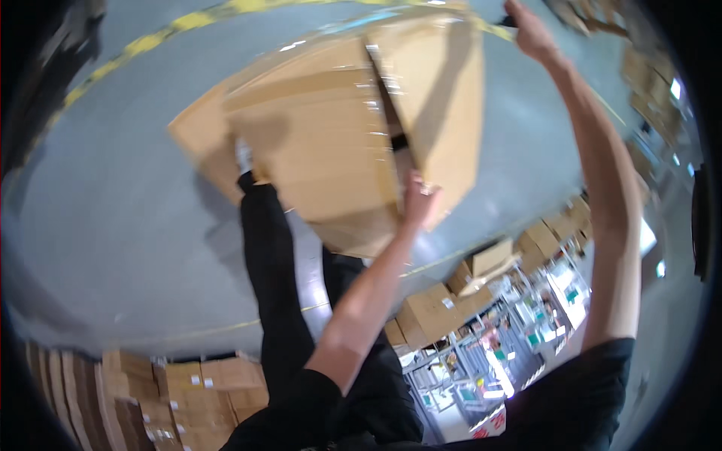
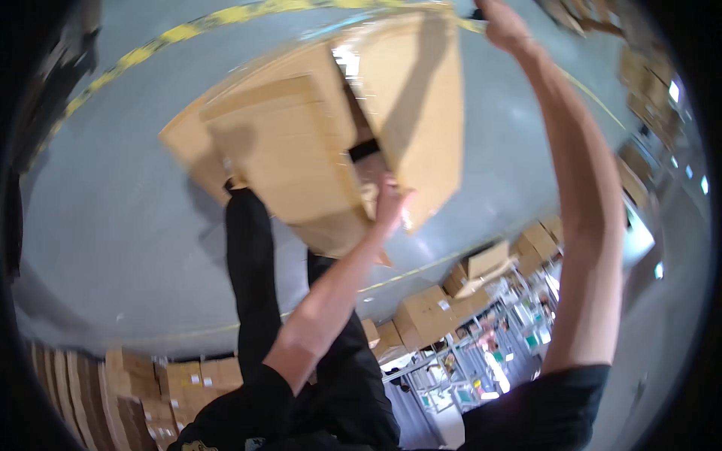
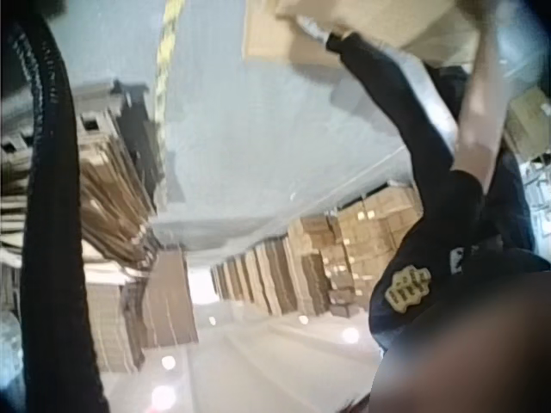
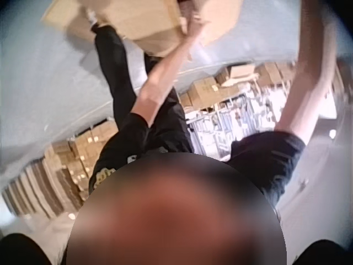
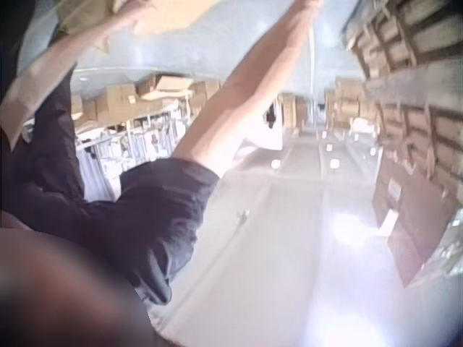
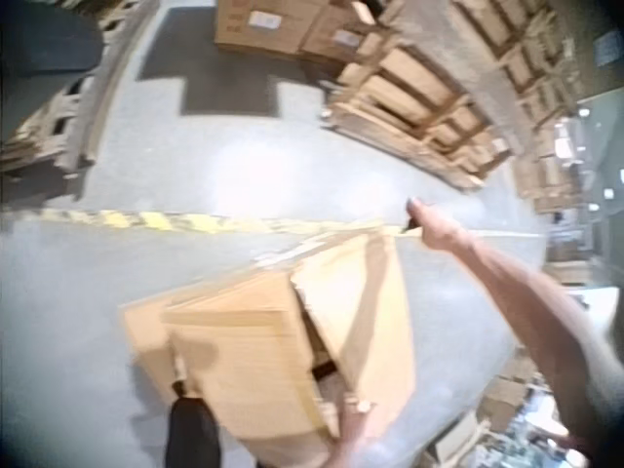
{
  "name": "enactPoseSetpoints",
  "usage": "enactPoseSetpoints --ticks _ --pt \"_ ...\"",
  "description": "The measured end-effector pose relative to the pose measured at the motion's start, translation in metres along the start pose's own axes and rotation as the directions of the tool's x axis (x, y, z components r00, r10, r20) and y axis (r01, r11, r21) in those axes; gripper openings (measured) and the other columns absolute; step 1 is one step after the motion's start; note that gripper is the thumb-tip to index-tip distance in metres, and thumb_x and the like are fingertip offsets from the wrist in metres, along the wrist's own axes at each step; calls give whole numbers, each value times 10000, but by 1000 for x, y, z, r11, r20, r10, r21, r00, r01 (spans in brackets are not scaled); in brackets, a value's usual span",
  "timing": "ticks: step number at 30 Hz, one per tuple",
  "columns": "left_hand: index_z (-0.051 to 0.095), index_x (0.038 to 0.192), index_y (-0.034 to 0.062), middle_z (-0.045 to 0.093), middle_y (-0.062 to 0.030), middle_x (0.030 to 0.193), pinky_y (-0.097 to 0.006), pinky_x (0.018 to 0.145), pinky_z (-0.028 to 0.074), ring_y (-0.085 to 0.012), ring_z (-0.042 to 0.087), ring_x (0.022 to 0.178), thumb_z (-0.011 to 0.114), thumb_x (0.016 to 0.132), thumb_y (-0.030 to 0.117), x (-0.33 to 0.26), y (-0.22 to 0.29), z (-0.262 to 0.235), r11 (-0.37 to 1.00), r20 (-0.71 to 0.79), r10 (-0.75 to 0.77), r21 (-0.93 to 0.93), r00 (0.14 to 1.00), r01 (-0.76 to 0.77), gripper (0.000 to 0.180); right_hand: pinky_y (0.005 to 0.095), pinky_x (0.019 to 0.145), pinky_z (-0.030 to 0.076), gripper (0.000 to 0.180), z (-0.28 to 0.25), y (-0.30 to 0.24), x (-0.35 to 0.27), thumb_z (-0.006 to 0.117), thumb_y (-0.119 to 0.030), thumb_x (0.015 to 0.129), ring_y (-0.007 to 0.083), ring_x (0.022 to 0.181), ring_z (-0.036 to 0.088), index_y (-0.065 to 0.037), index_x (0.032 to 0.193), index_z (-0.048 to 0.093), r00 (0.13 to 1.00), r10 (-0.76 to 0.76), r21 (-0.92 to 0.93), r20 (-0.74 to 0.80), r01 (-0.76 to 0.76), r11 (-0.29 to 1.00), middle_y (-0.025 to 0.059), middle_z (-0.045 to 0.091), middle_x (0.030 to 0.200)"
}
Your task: The recorder installs a circuit board into a plastic casing using an electric screwdriver and then breaks down cardboard boxes with a box cutter.
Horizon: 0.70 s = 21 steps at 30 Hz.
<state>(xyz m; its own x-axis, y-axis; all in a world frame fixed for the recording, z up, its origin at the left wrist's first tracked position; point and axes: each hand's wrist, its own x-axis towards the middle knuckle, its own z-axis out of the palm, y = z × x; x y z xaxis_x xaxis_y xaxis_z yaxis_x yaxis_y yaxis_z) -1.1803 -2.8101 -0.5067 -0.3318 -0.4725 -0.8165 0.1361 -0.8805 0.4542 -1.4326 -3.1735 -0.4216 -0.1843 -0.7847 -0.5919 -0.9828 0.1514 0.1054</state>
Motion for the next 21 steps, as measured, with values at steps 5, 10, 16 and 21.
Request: enactPoseSetpoints --ticks 5,10,16,21 --pt "556 913 33 564 -88 941 -313 720 466 -162 527 862 718 722 133 31 19 -89 885 -80 -129 440 988 151 270 429 898 420 390 80 -83 -60 346 -306 959 315 1032 528 8 1150 477 978 -58 551 201 -63 832 190 575 1119" --pt "529 967 2 564 -61 922 -247 766 411 -133 503 854 624 875 243 16 16 -27 950 -3 -191 252 982 186 275 400 837 481 452 73 -148 -72 464 -271 920 286 1008 599 -18 1280 362 908 -231 675 350 -73 734 136 630 1071" --pt "597 978 25 610 -90 941 -322 813 438 -193 566 863 658 827 332 11 32 -21 957 296 -155 281 942 70 348 447 827 488 301 93 -209 -42 414 -278 909 314 1032 590 -105 993 645 962 -270 238 -36 270 933 122 633 1070" --pt "662 785 77 641 -112 692 -424 758 467 -279 628 674 616 831 344 -17 24 -24 726 234 46 660 971 -193 275 430 754 503 175 85 -190 -26 510 -131 822 340 879 621 -70 950 612 909 -244 294 -337 348 890 179 634 925"
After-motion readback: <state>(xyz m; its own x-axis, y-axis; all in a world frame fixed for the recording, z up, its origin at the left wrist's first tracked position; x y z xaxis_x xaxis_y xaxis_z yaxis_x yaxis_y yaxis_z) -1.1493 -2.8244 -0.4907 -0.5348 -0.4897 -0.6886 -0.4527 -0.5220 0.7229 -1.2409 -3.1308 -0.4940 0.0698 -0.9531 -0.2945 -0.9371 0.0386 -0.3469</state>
